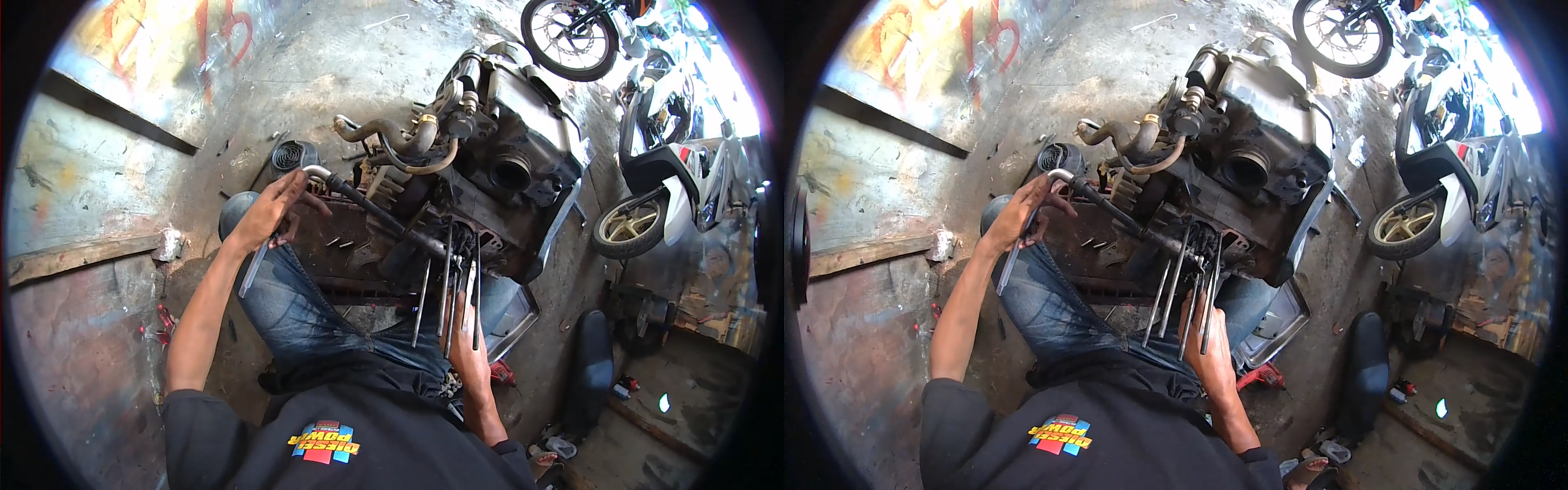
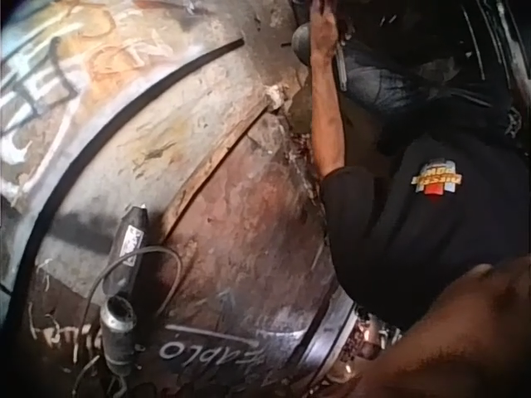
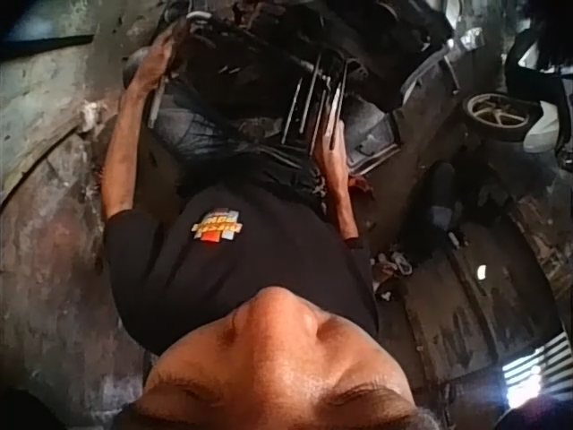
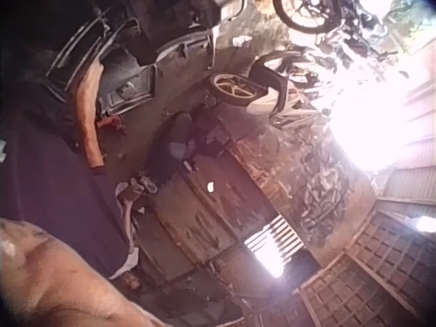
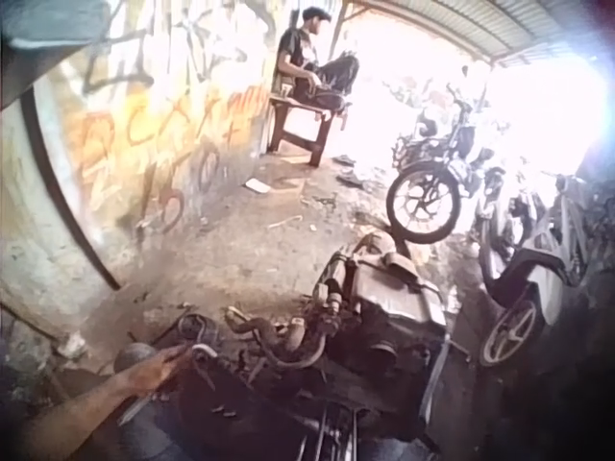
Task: The recorder is disassembling and repairing components of a motorcycle engine using manual tools.
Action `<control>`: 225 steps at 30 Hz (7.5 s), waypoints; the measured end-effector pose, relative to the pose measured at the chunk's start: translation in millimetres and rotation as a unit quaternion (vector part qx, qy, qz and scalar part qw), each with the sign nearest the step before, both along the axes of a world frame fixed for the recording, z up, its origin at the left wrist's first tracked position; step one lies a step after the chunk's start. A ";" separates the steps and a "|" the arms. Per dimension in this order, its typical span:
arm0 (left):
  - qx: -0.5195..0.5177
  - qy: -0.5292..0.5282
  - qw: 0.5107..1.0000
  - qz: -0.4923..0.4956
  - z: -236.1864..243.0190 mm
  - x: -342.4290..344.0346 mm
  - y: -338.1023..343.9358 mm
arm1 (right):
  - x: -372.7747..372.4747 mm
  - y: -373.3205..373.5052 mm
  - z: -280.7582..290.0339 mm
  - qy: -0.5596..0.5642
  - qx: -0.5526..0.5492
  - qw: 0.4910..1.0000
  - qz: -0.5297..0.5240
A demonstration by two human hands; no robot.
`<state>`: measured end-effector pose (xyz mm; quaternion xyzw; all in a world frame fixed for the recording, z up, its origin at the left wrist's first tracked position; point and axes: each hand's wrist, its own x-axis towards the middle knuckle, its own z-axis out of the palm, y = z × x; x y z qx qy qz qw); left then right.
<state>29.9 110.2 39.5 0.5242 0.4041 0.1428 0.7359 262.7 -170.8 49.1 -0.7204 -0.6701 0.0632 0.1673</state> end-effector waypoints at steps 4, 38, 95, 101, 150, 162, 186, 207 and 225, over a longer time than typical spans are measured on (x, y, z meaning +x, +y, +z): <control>-0.118 -0.052 0.992 0.006 -12.4 -14.7 7.7 | -0.6 3.7 1.9 -0.037 0.034 0.998 0.023; 0.166 0.421 0.879 -0.153 83.6 13.4 1.6 | 0.4 -11.0 -4.2 0.104 0.011 0.994 -0.041; -0.123 0.060 0.986 0.097 11.7 -22.4 -40.5 | 5.3 2.1 4.2 0.097 0.025 0.995 0.008; -0.145 0.278 0.949 -0.012 63.4 4.5 4.9 | 5.4 -0.7 1.4 0.107 -0.001 0.994 -0.001; 0.199 0.431 0.852 -0.221 83.6 6.9 -3.9 | -19.1 9.7 -32.9 0.191 0.097 0.964 -0.158; 0.337 0.199 0.919 0.055 -15.2 -8.2 -40.8 | -16.3 -3.2 -30.3 -0.037 -0.003 0.998 -0.050; 0.127 0.095 0.986 0.044 28.4 -19.2 -26.9 | -18.2 11.6 -20.5 0.146 0.039 0.984 -0.091; -0.236 0.354 0.889 -0.167 101.6 36.7 42.0 | -18.7 -12.0 -43.7 0.111 -0.052 0.979 -0.162; 0.322 0.235 0.917 0.028 -22.5 -23.1 -37.2 | -29.7 8.4 -25.4 0.231 -0.034 0.951 -0.202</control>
